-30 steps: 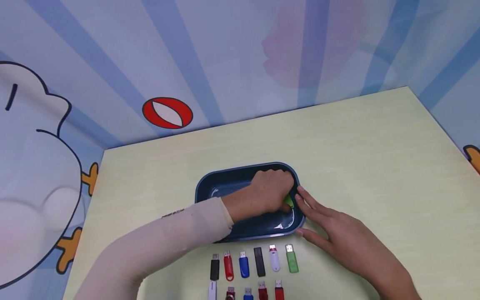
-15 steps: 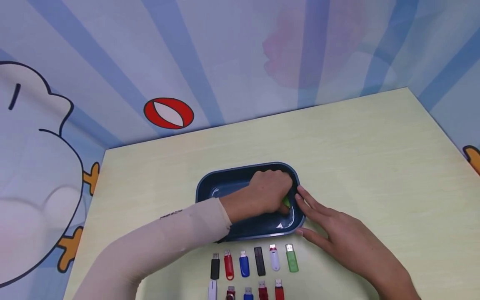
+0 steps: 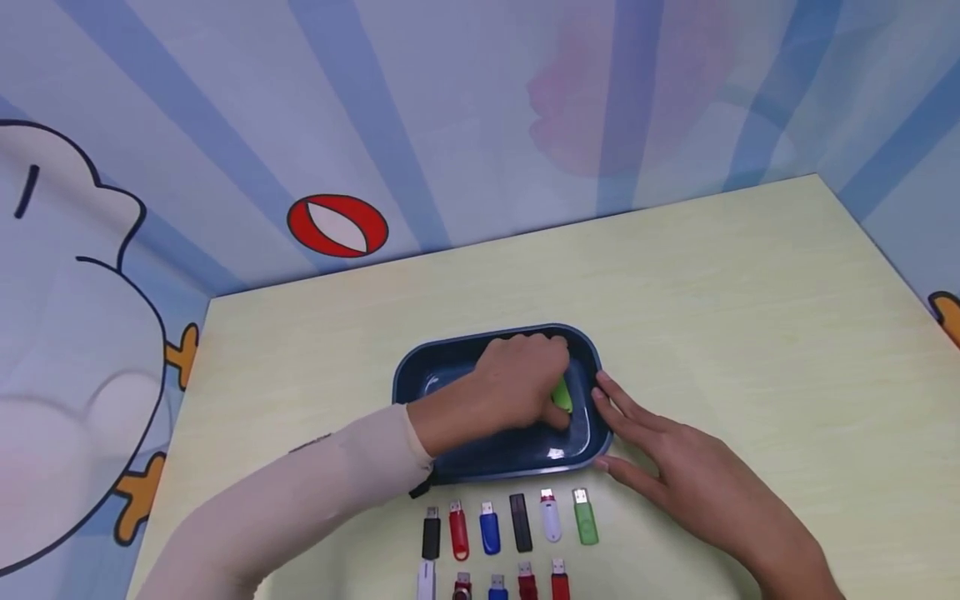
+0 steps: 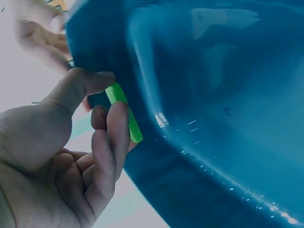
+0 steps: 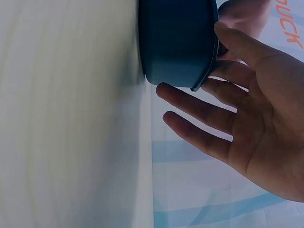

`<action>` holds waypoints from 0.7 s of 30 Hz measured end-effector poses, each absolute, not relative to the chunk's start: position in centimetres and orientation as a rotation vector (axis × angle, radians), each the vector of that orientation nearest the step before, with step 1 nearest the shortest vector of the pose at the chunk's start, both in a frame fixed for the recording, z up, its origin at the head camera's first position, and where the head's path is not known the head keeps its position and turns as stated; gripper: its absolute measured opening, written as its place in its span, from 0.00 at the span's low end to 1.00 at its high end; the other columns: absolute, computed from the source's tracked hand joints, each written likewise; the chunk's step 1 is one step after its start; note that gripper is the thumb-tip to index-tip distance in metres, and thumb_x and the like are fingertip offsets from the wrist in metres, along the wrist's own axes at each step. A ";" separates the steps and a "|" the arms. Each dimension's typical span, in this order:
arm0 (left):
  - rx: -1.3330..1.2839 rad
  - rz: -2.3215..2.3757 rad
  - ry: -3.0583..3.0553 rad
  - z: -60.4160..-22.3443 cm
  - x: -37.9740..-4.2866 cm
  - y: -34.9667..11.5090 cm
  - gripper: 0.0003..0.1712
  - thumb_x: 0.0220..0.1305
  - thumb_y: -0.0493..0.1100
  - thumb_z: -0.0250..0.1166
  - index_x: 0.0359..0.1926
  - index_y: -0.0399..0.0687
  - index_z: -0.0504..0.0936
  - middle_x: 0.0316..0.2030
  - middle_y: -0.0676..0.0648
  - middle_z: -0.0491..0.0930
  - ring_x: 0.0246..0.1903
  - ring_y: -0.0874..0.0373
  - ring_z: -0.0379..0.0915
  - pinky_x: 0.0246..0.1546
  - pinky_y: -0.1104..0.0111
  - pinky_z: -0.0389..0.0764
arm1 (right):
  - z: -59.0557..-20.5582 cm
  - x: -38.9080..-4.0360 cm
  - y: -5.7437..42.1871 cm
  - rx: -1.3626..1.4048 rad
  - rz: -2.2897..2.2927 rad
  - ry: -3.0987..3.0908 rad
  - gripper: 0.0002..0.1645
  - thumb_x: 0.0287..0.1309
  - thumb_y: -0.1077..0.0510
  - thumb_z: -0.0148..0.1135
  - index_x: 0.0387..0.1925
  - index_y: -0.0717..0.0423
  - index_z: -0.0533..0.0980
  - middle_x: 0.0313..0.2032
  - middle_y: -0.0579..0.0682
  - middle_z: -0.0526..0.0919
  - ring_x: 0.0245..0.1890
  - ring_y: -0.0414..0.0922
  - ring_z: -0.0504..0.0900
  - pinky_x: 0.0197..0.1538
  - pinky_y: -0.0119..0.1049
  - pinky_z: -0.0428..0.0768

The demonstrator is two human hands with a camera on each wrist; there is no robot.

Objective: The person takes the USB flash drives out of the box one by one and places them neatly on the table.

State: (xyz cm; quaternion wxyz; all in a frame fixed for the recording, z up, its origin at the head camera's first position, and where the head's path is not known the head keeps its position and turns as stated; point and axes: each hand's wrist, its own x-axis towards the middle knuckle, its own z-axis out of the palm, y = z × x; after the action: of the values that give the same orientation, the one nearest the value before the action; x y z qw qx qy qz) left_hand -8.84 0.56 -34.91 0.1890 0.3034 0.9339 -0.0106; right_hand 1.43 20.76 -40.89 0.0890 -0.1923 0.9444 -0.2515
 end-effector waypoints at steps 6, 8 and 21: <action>0.854 -0.008 2.646 -33.7 -8.2 -0.2 0.28 0.59 0.63 0.79 0.46 0.48 0.84 0.26 0.55 0.78 0.21 0.63 0.76 0.20 0.72 0.74 | -40.9 1.5 20.8 -0.573 -0.748 2.806 0.47 0.71 0.34 0.63 0.83 0.41 0.59 0.83 0.45 0.57 0.67 0.59 0.82 0.57 0.58 0.85; 0.864 0.008 2.650 -33.5 -7.9 -0.5 0.29 0.59 0.63 0.79 0.48 0.47 0.83 0.26 0.55 0.78 0.22 0.63 0.76 0.20 0.72 0.74 | -40.9 1.5 20.9 -0.573 -0.749 2.803 0.46 0.72 0.35 0.63 0.83 0.42 0.60 0.83 0.45 0.57 0.66 0.58 0.82 0.57 0.58 0.85; 0.941 0.148 2.647 -32.0 -6.0 -1.7 0.31 0.62 0.59 0.78 0.53 0.42 0.82 0.22 0.54 0.77 0.18 0.64 0.74 0.17 0.75 0.72 | -41.1 1.7 21.1 -0.571 -0.749 2.819 0.45 0.71 0.35 0.64 0.82 0.43 0.61 0.83 0.47 0.59 0.66 0.59 0.82 0.56 0.57 0.85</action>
State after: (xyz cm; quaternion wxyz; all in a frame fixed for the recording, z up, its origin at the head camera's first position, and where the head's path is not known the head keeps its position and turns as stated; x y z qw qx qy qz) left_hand -6.02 -1.66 -32.05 0.1633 0.3301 0.9283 0.0519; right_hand 1.72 21.06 -41.06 0.0845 -0.1915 0.9451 -0.2511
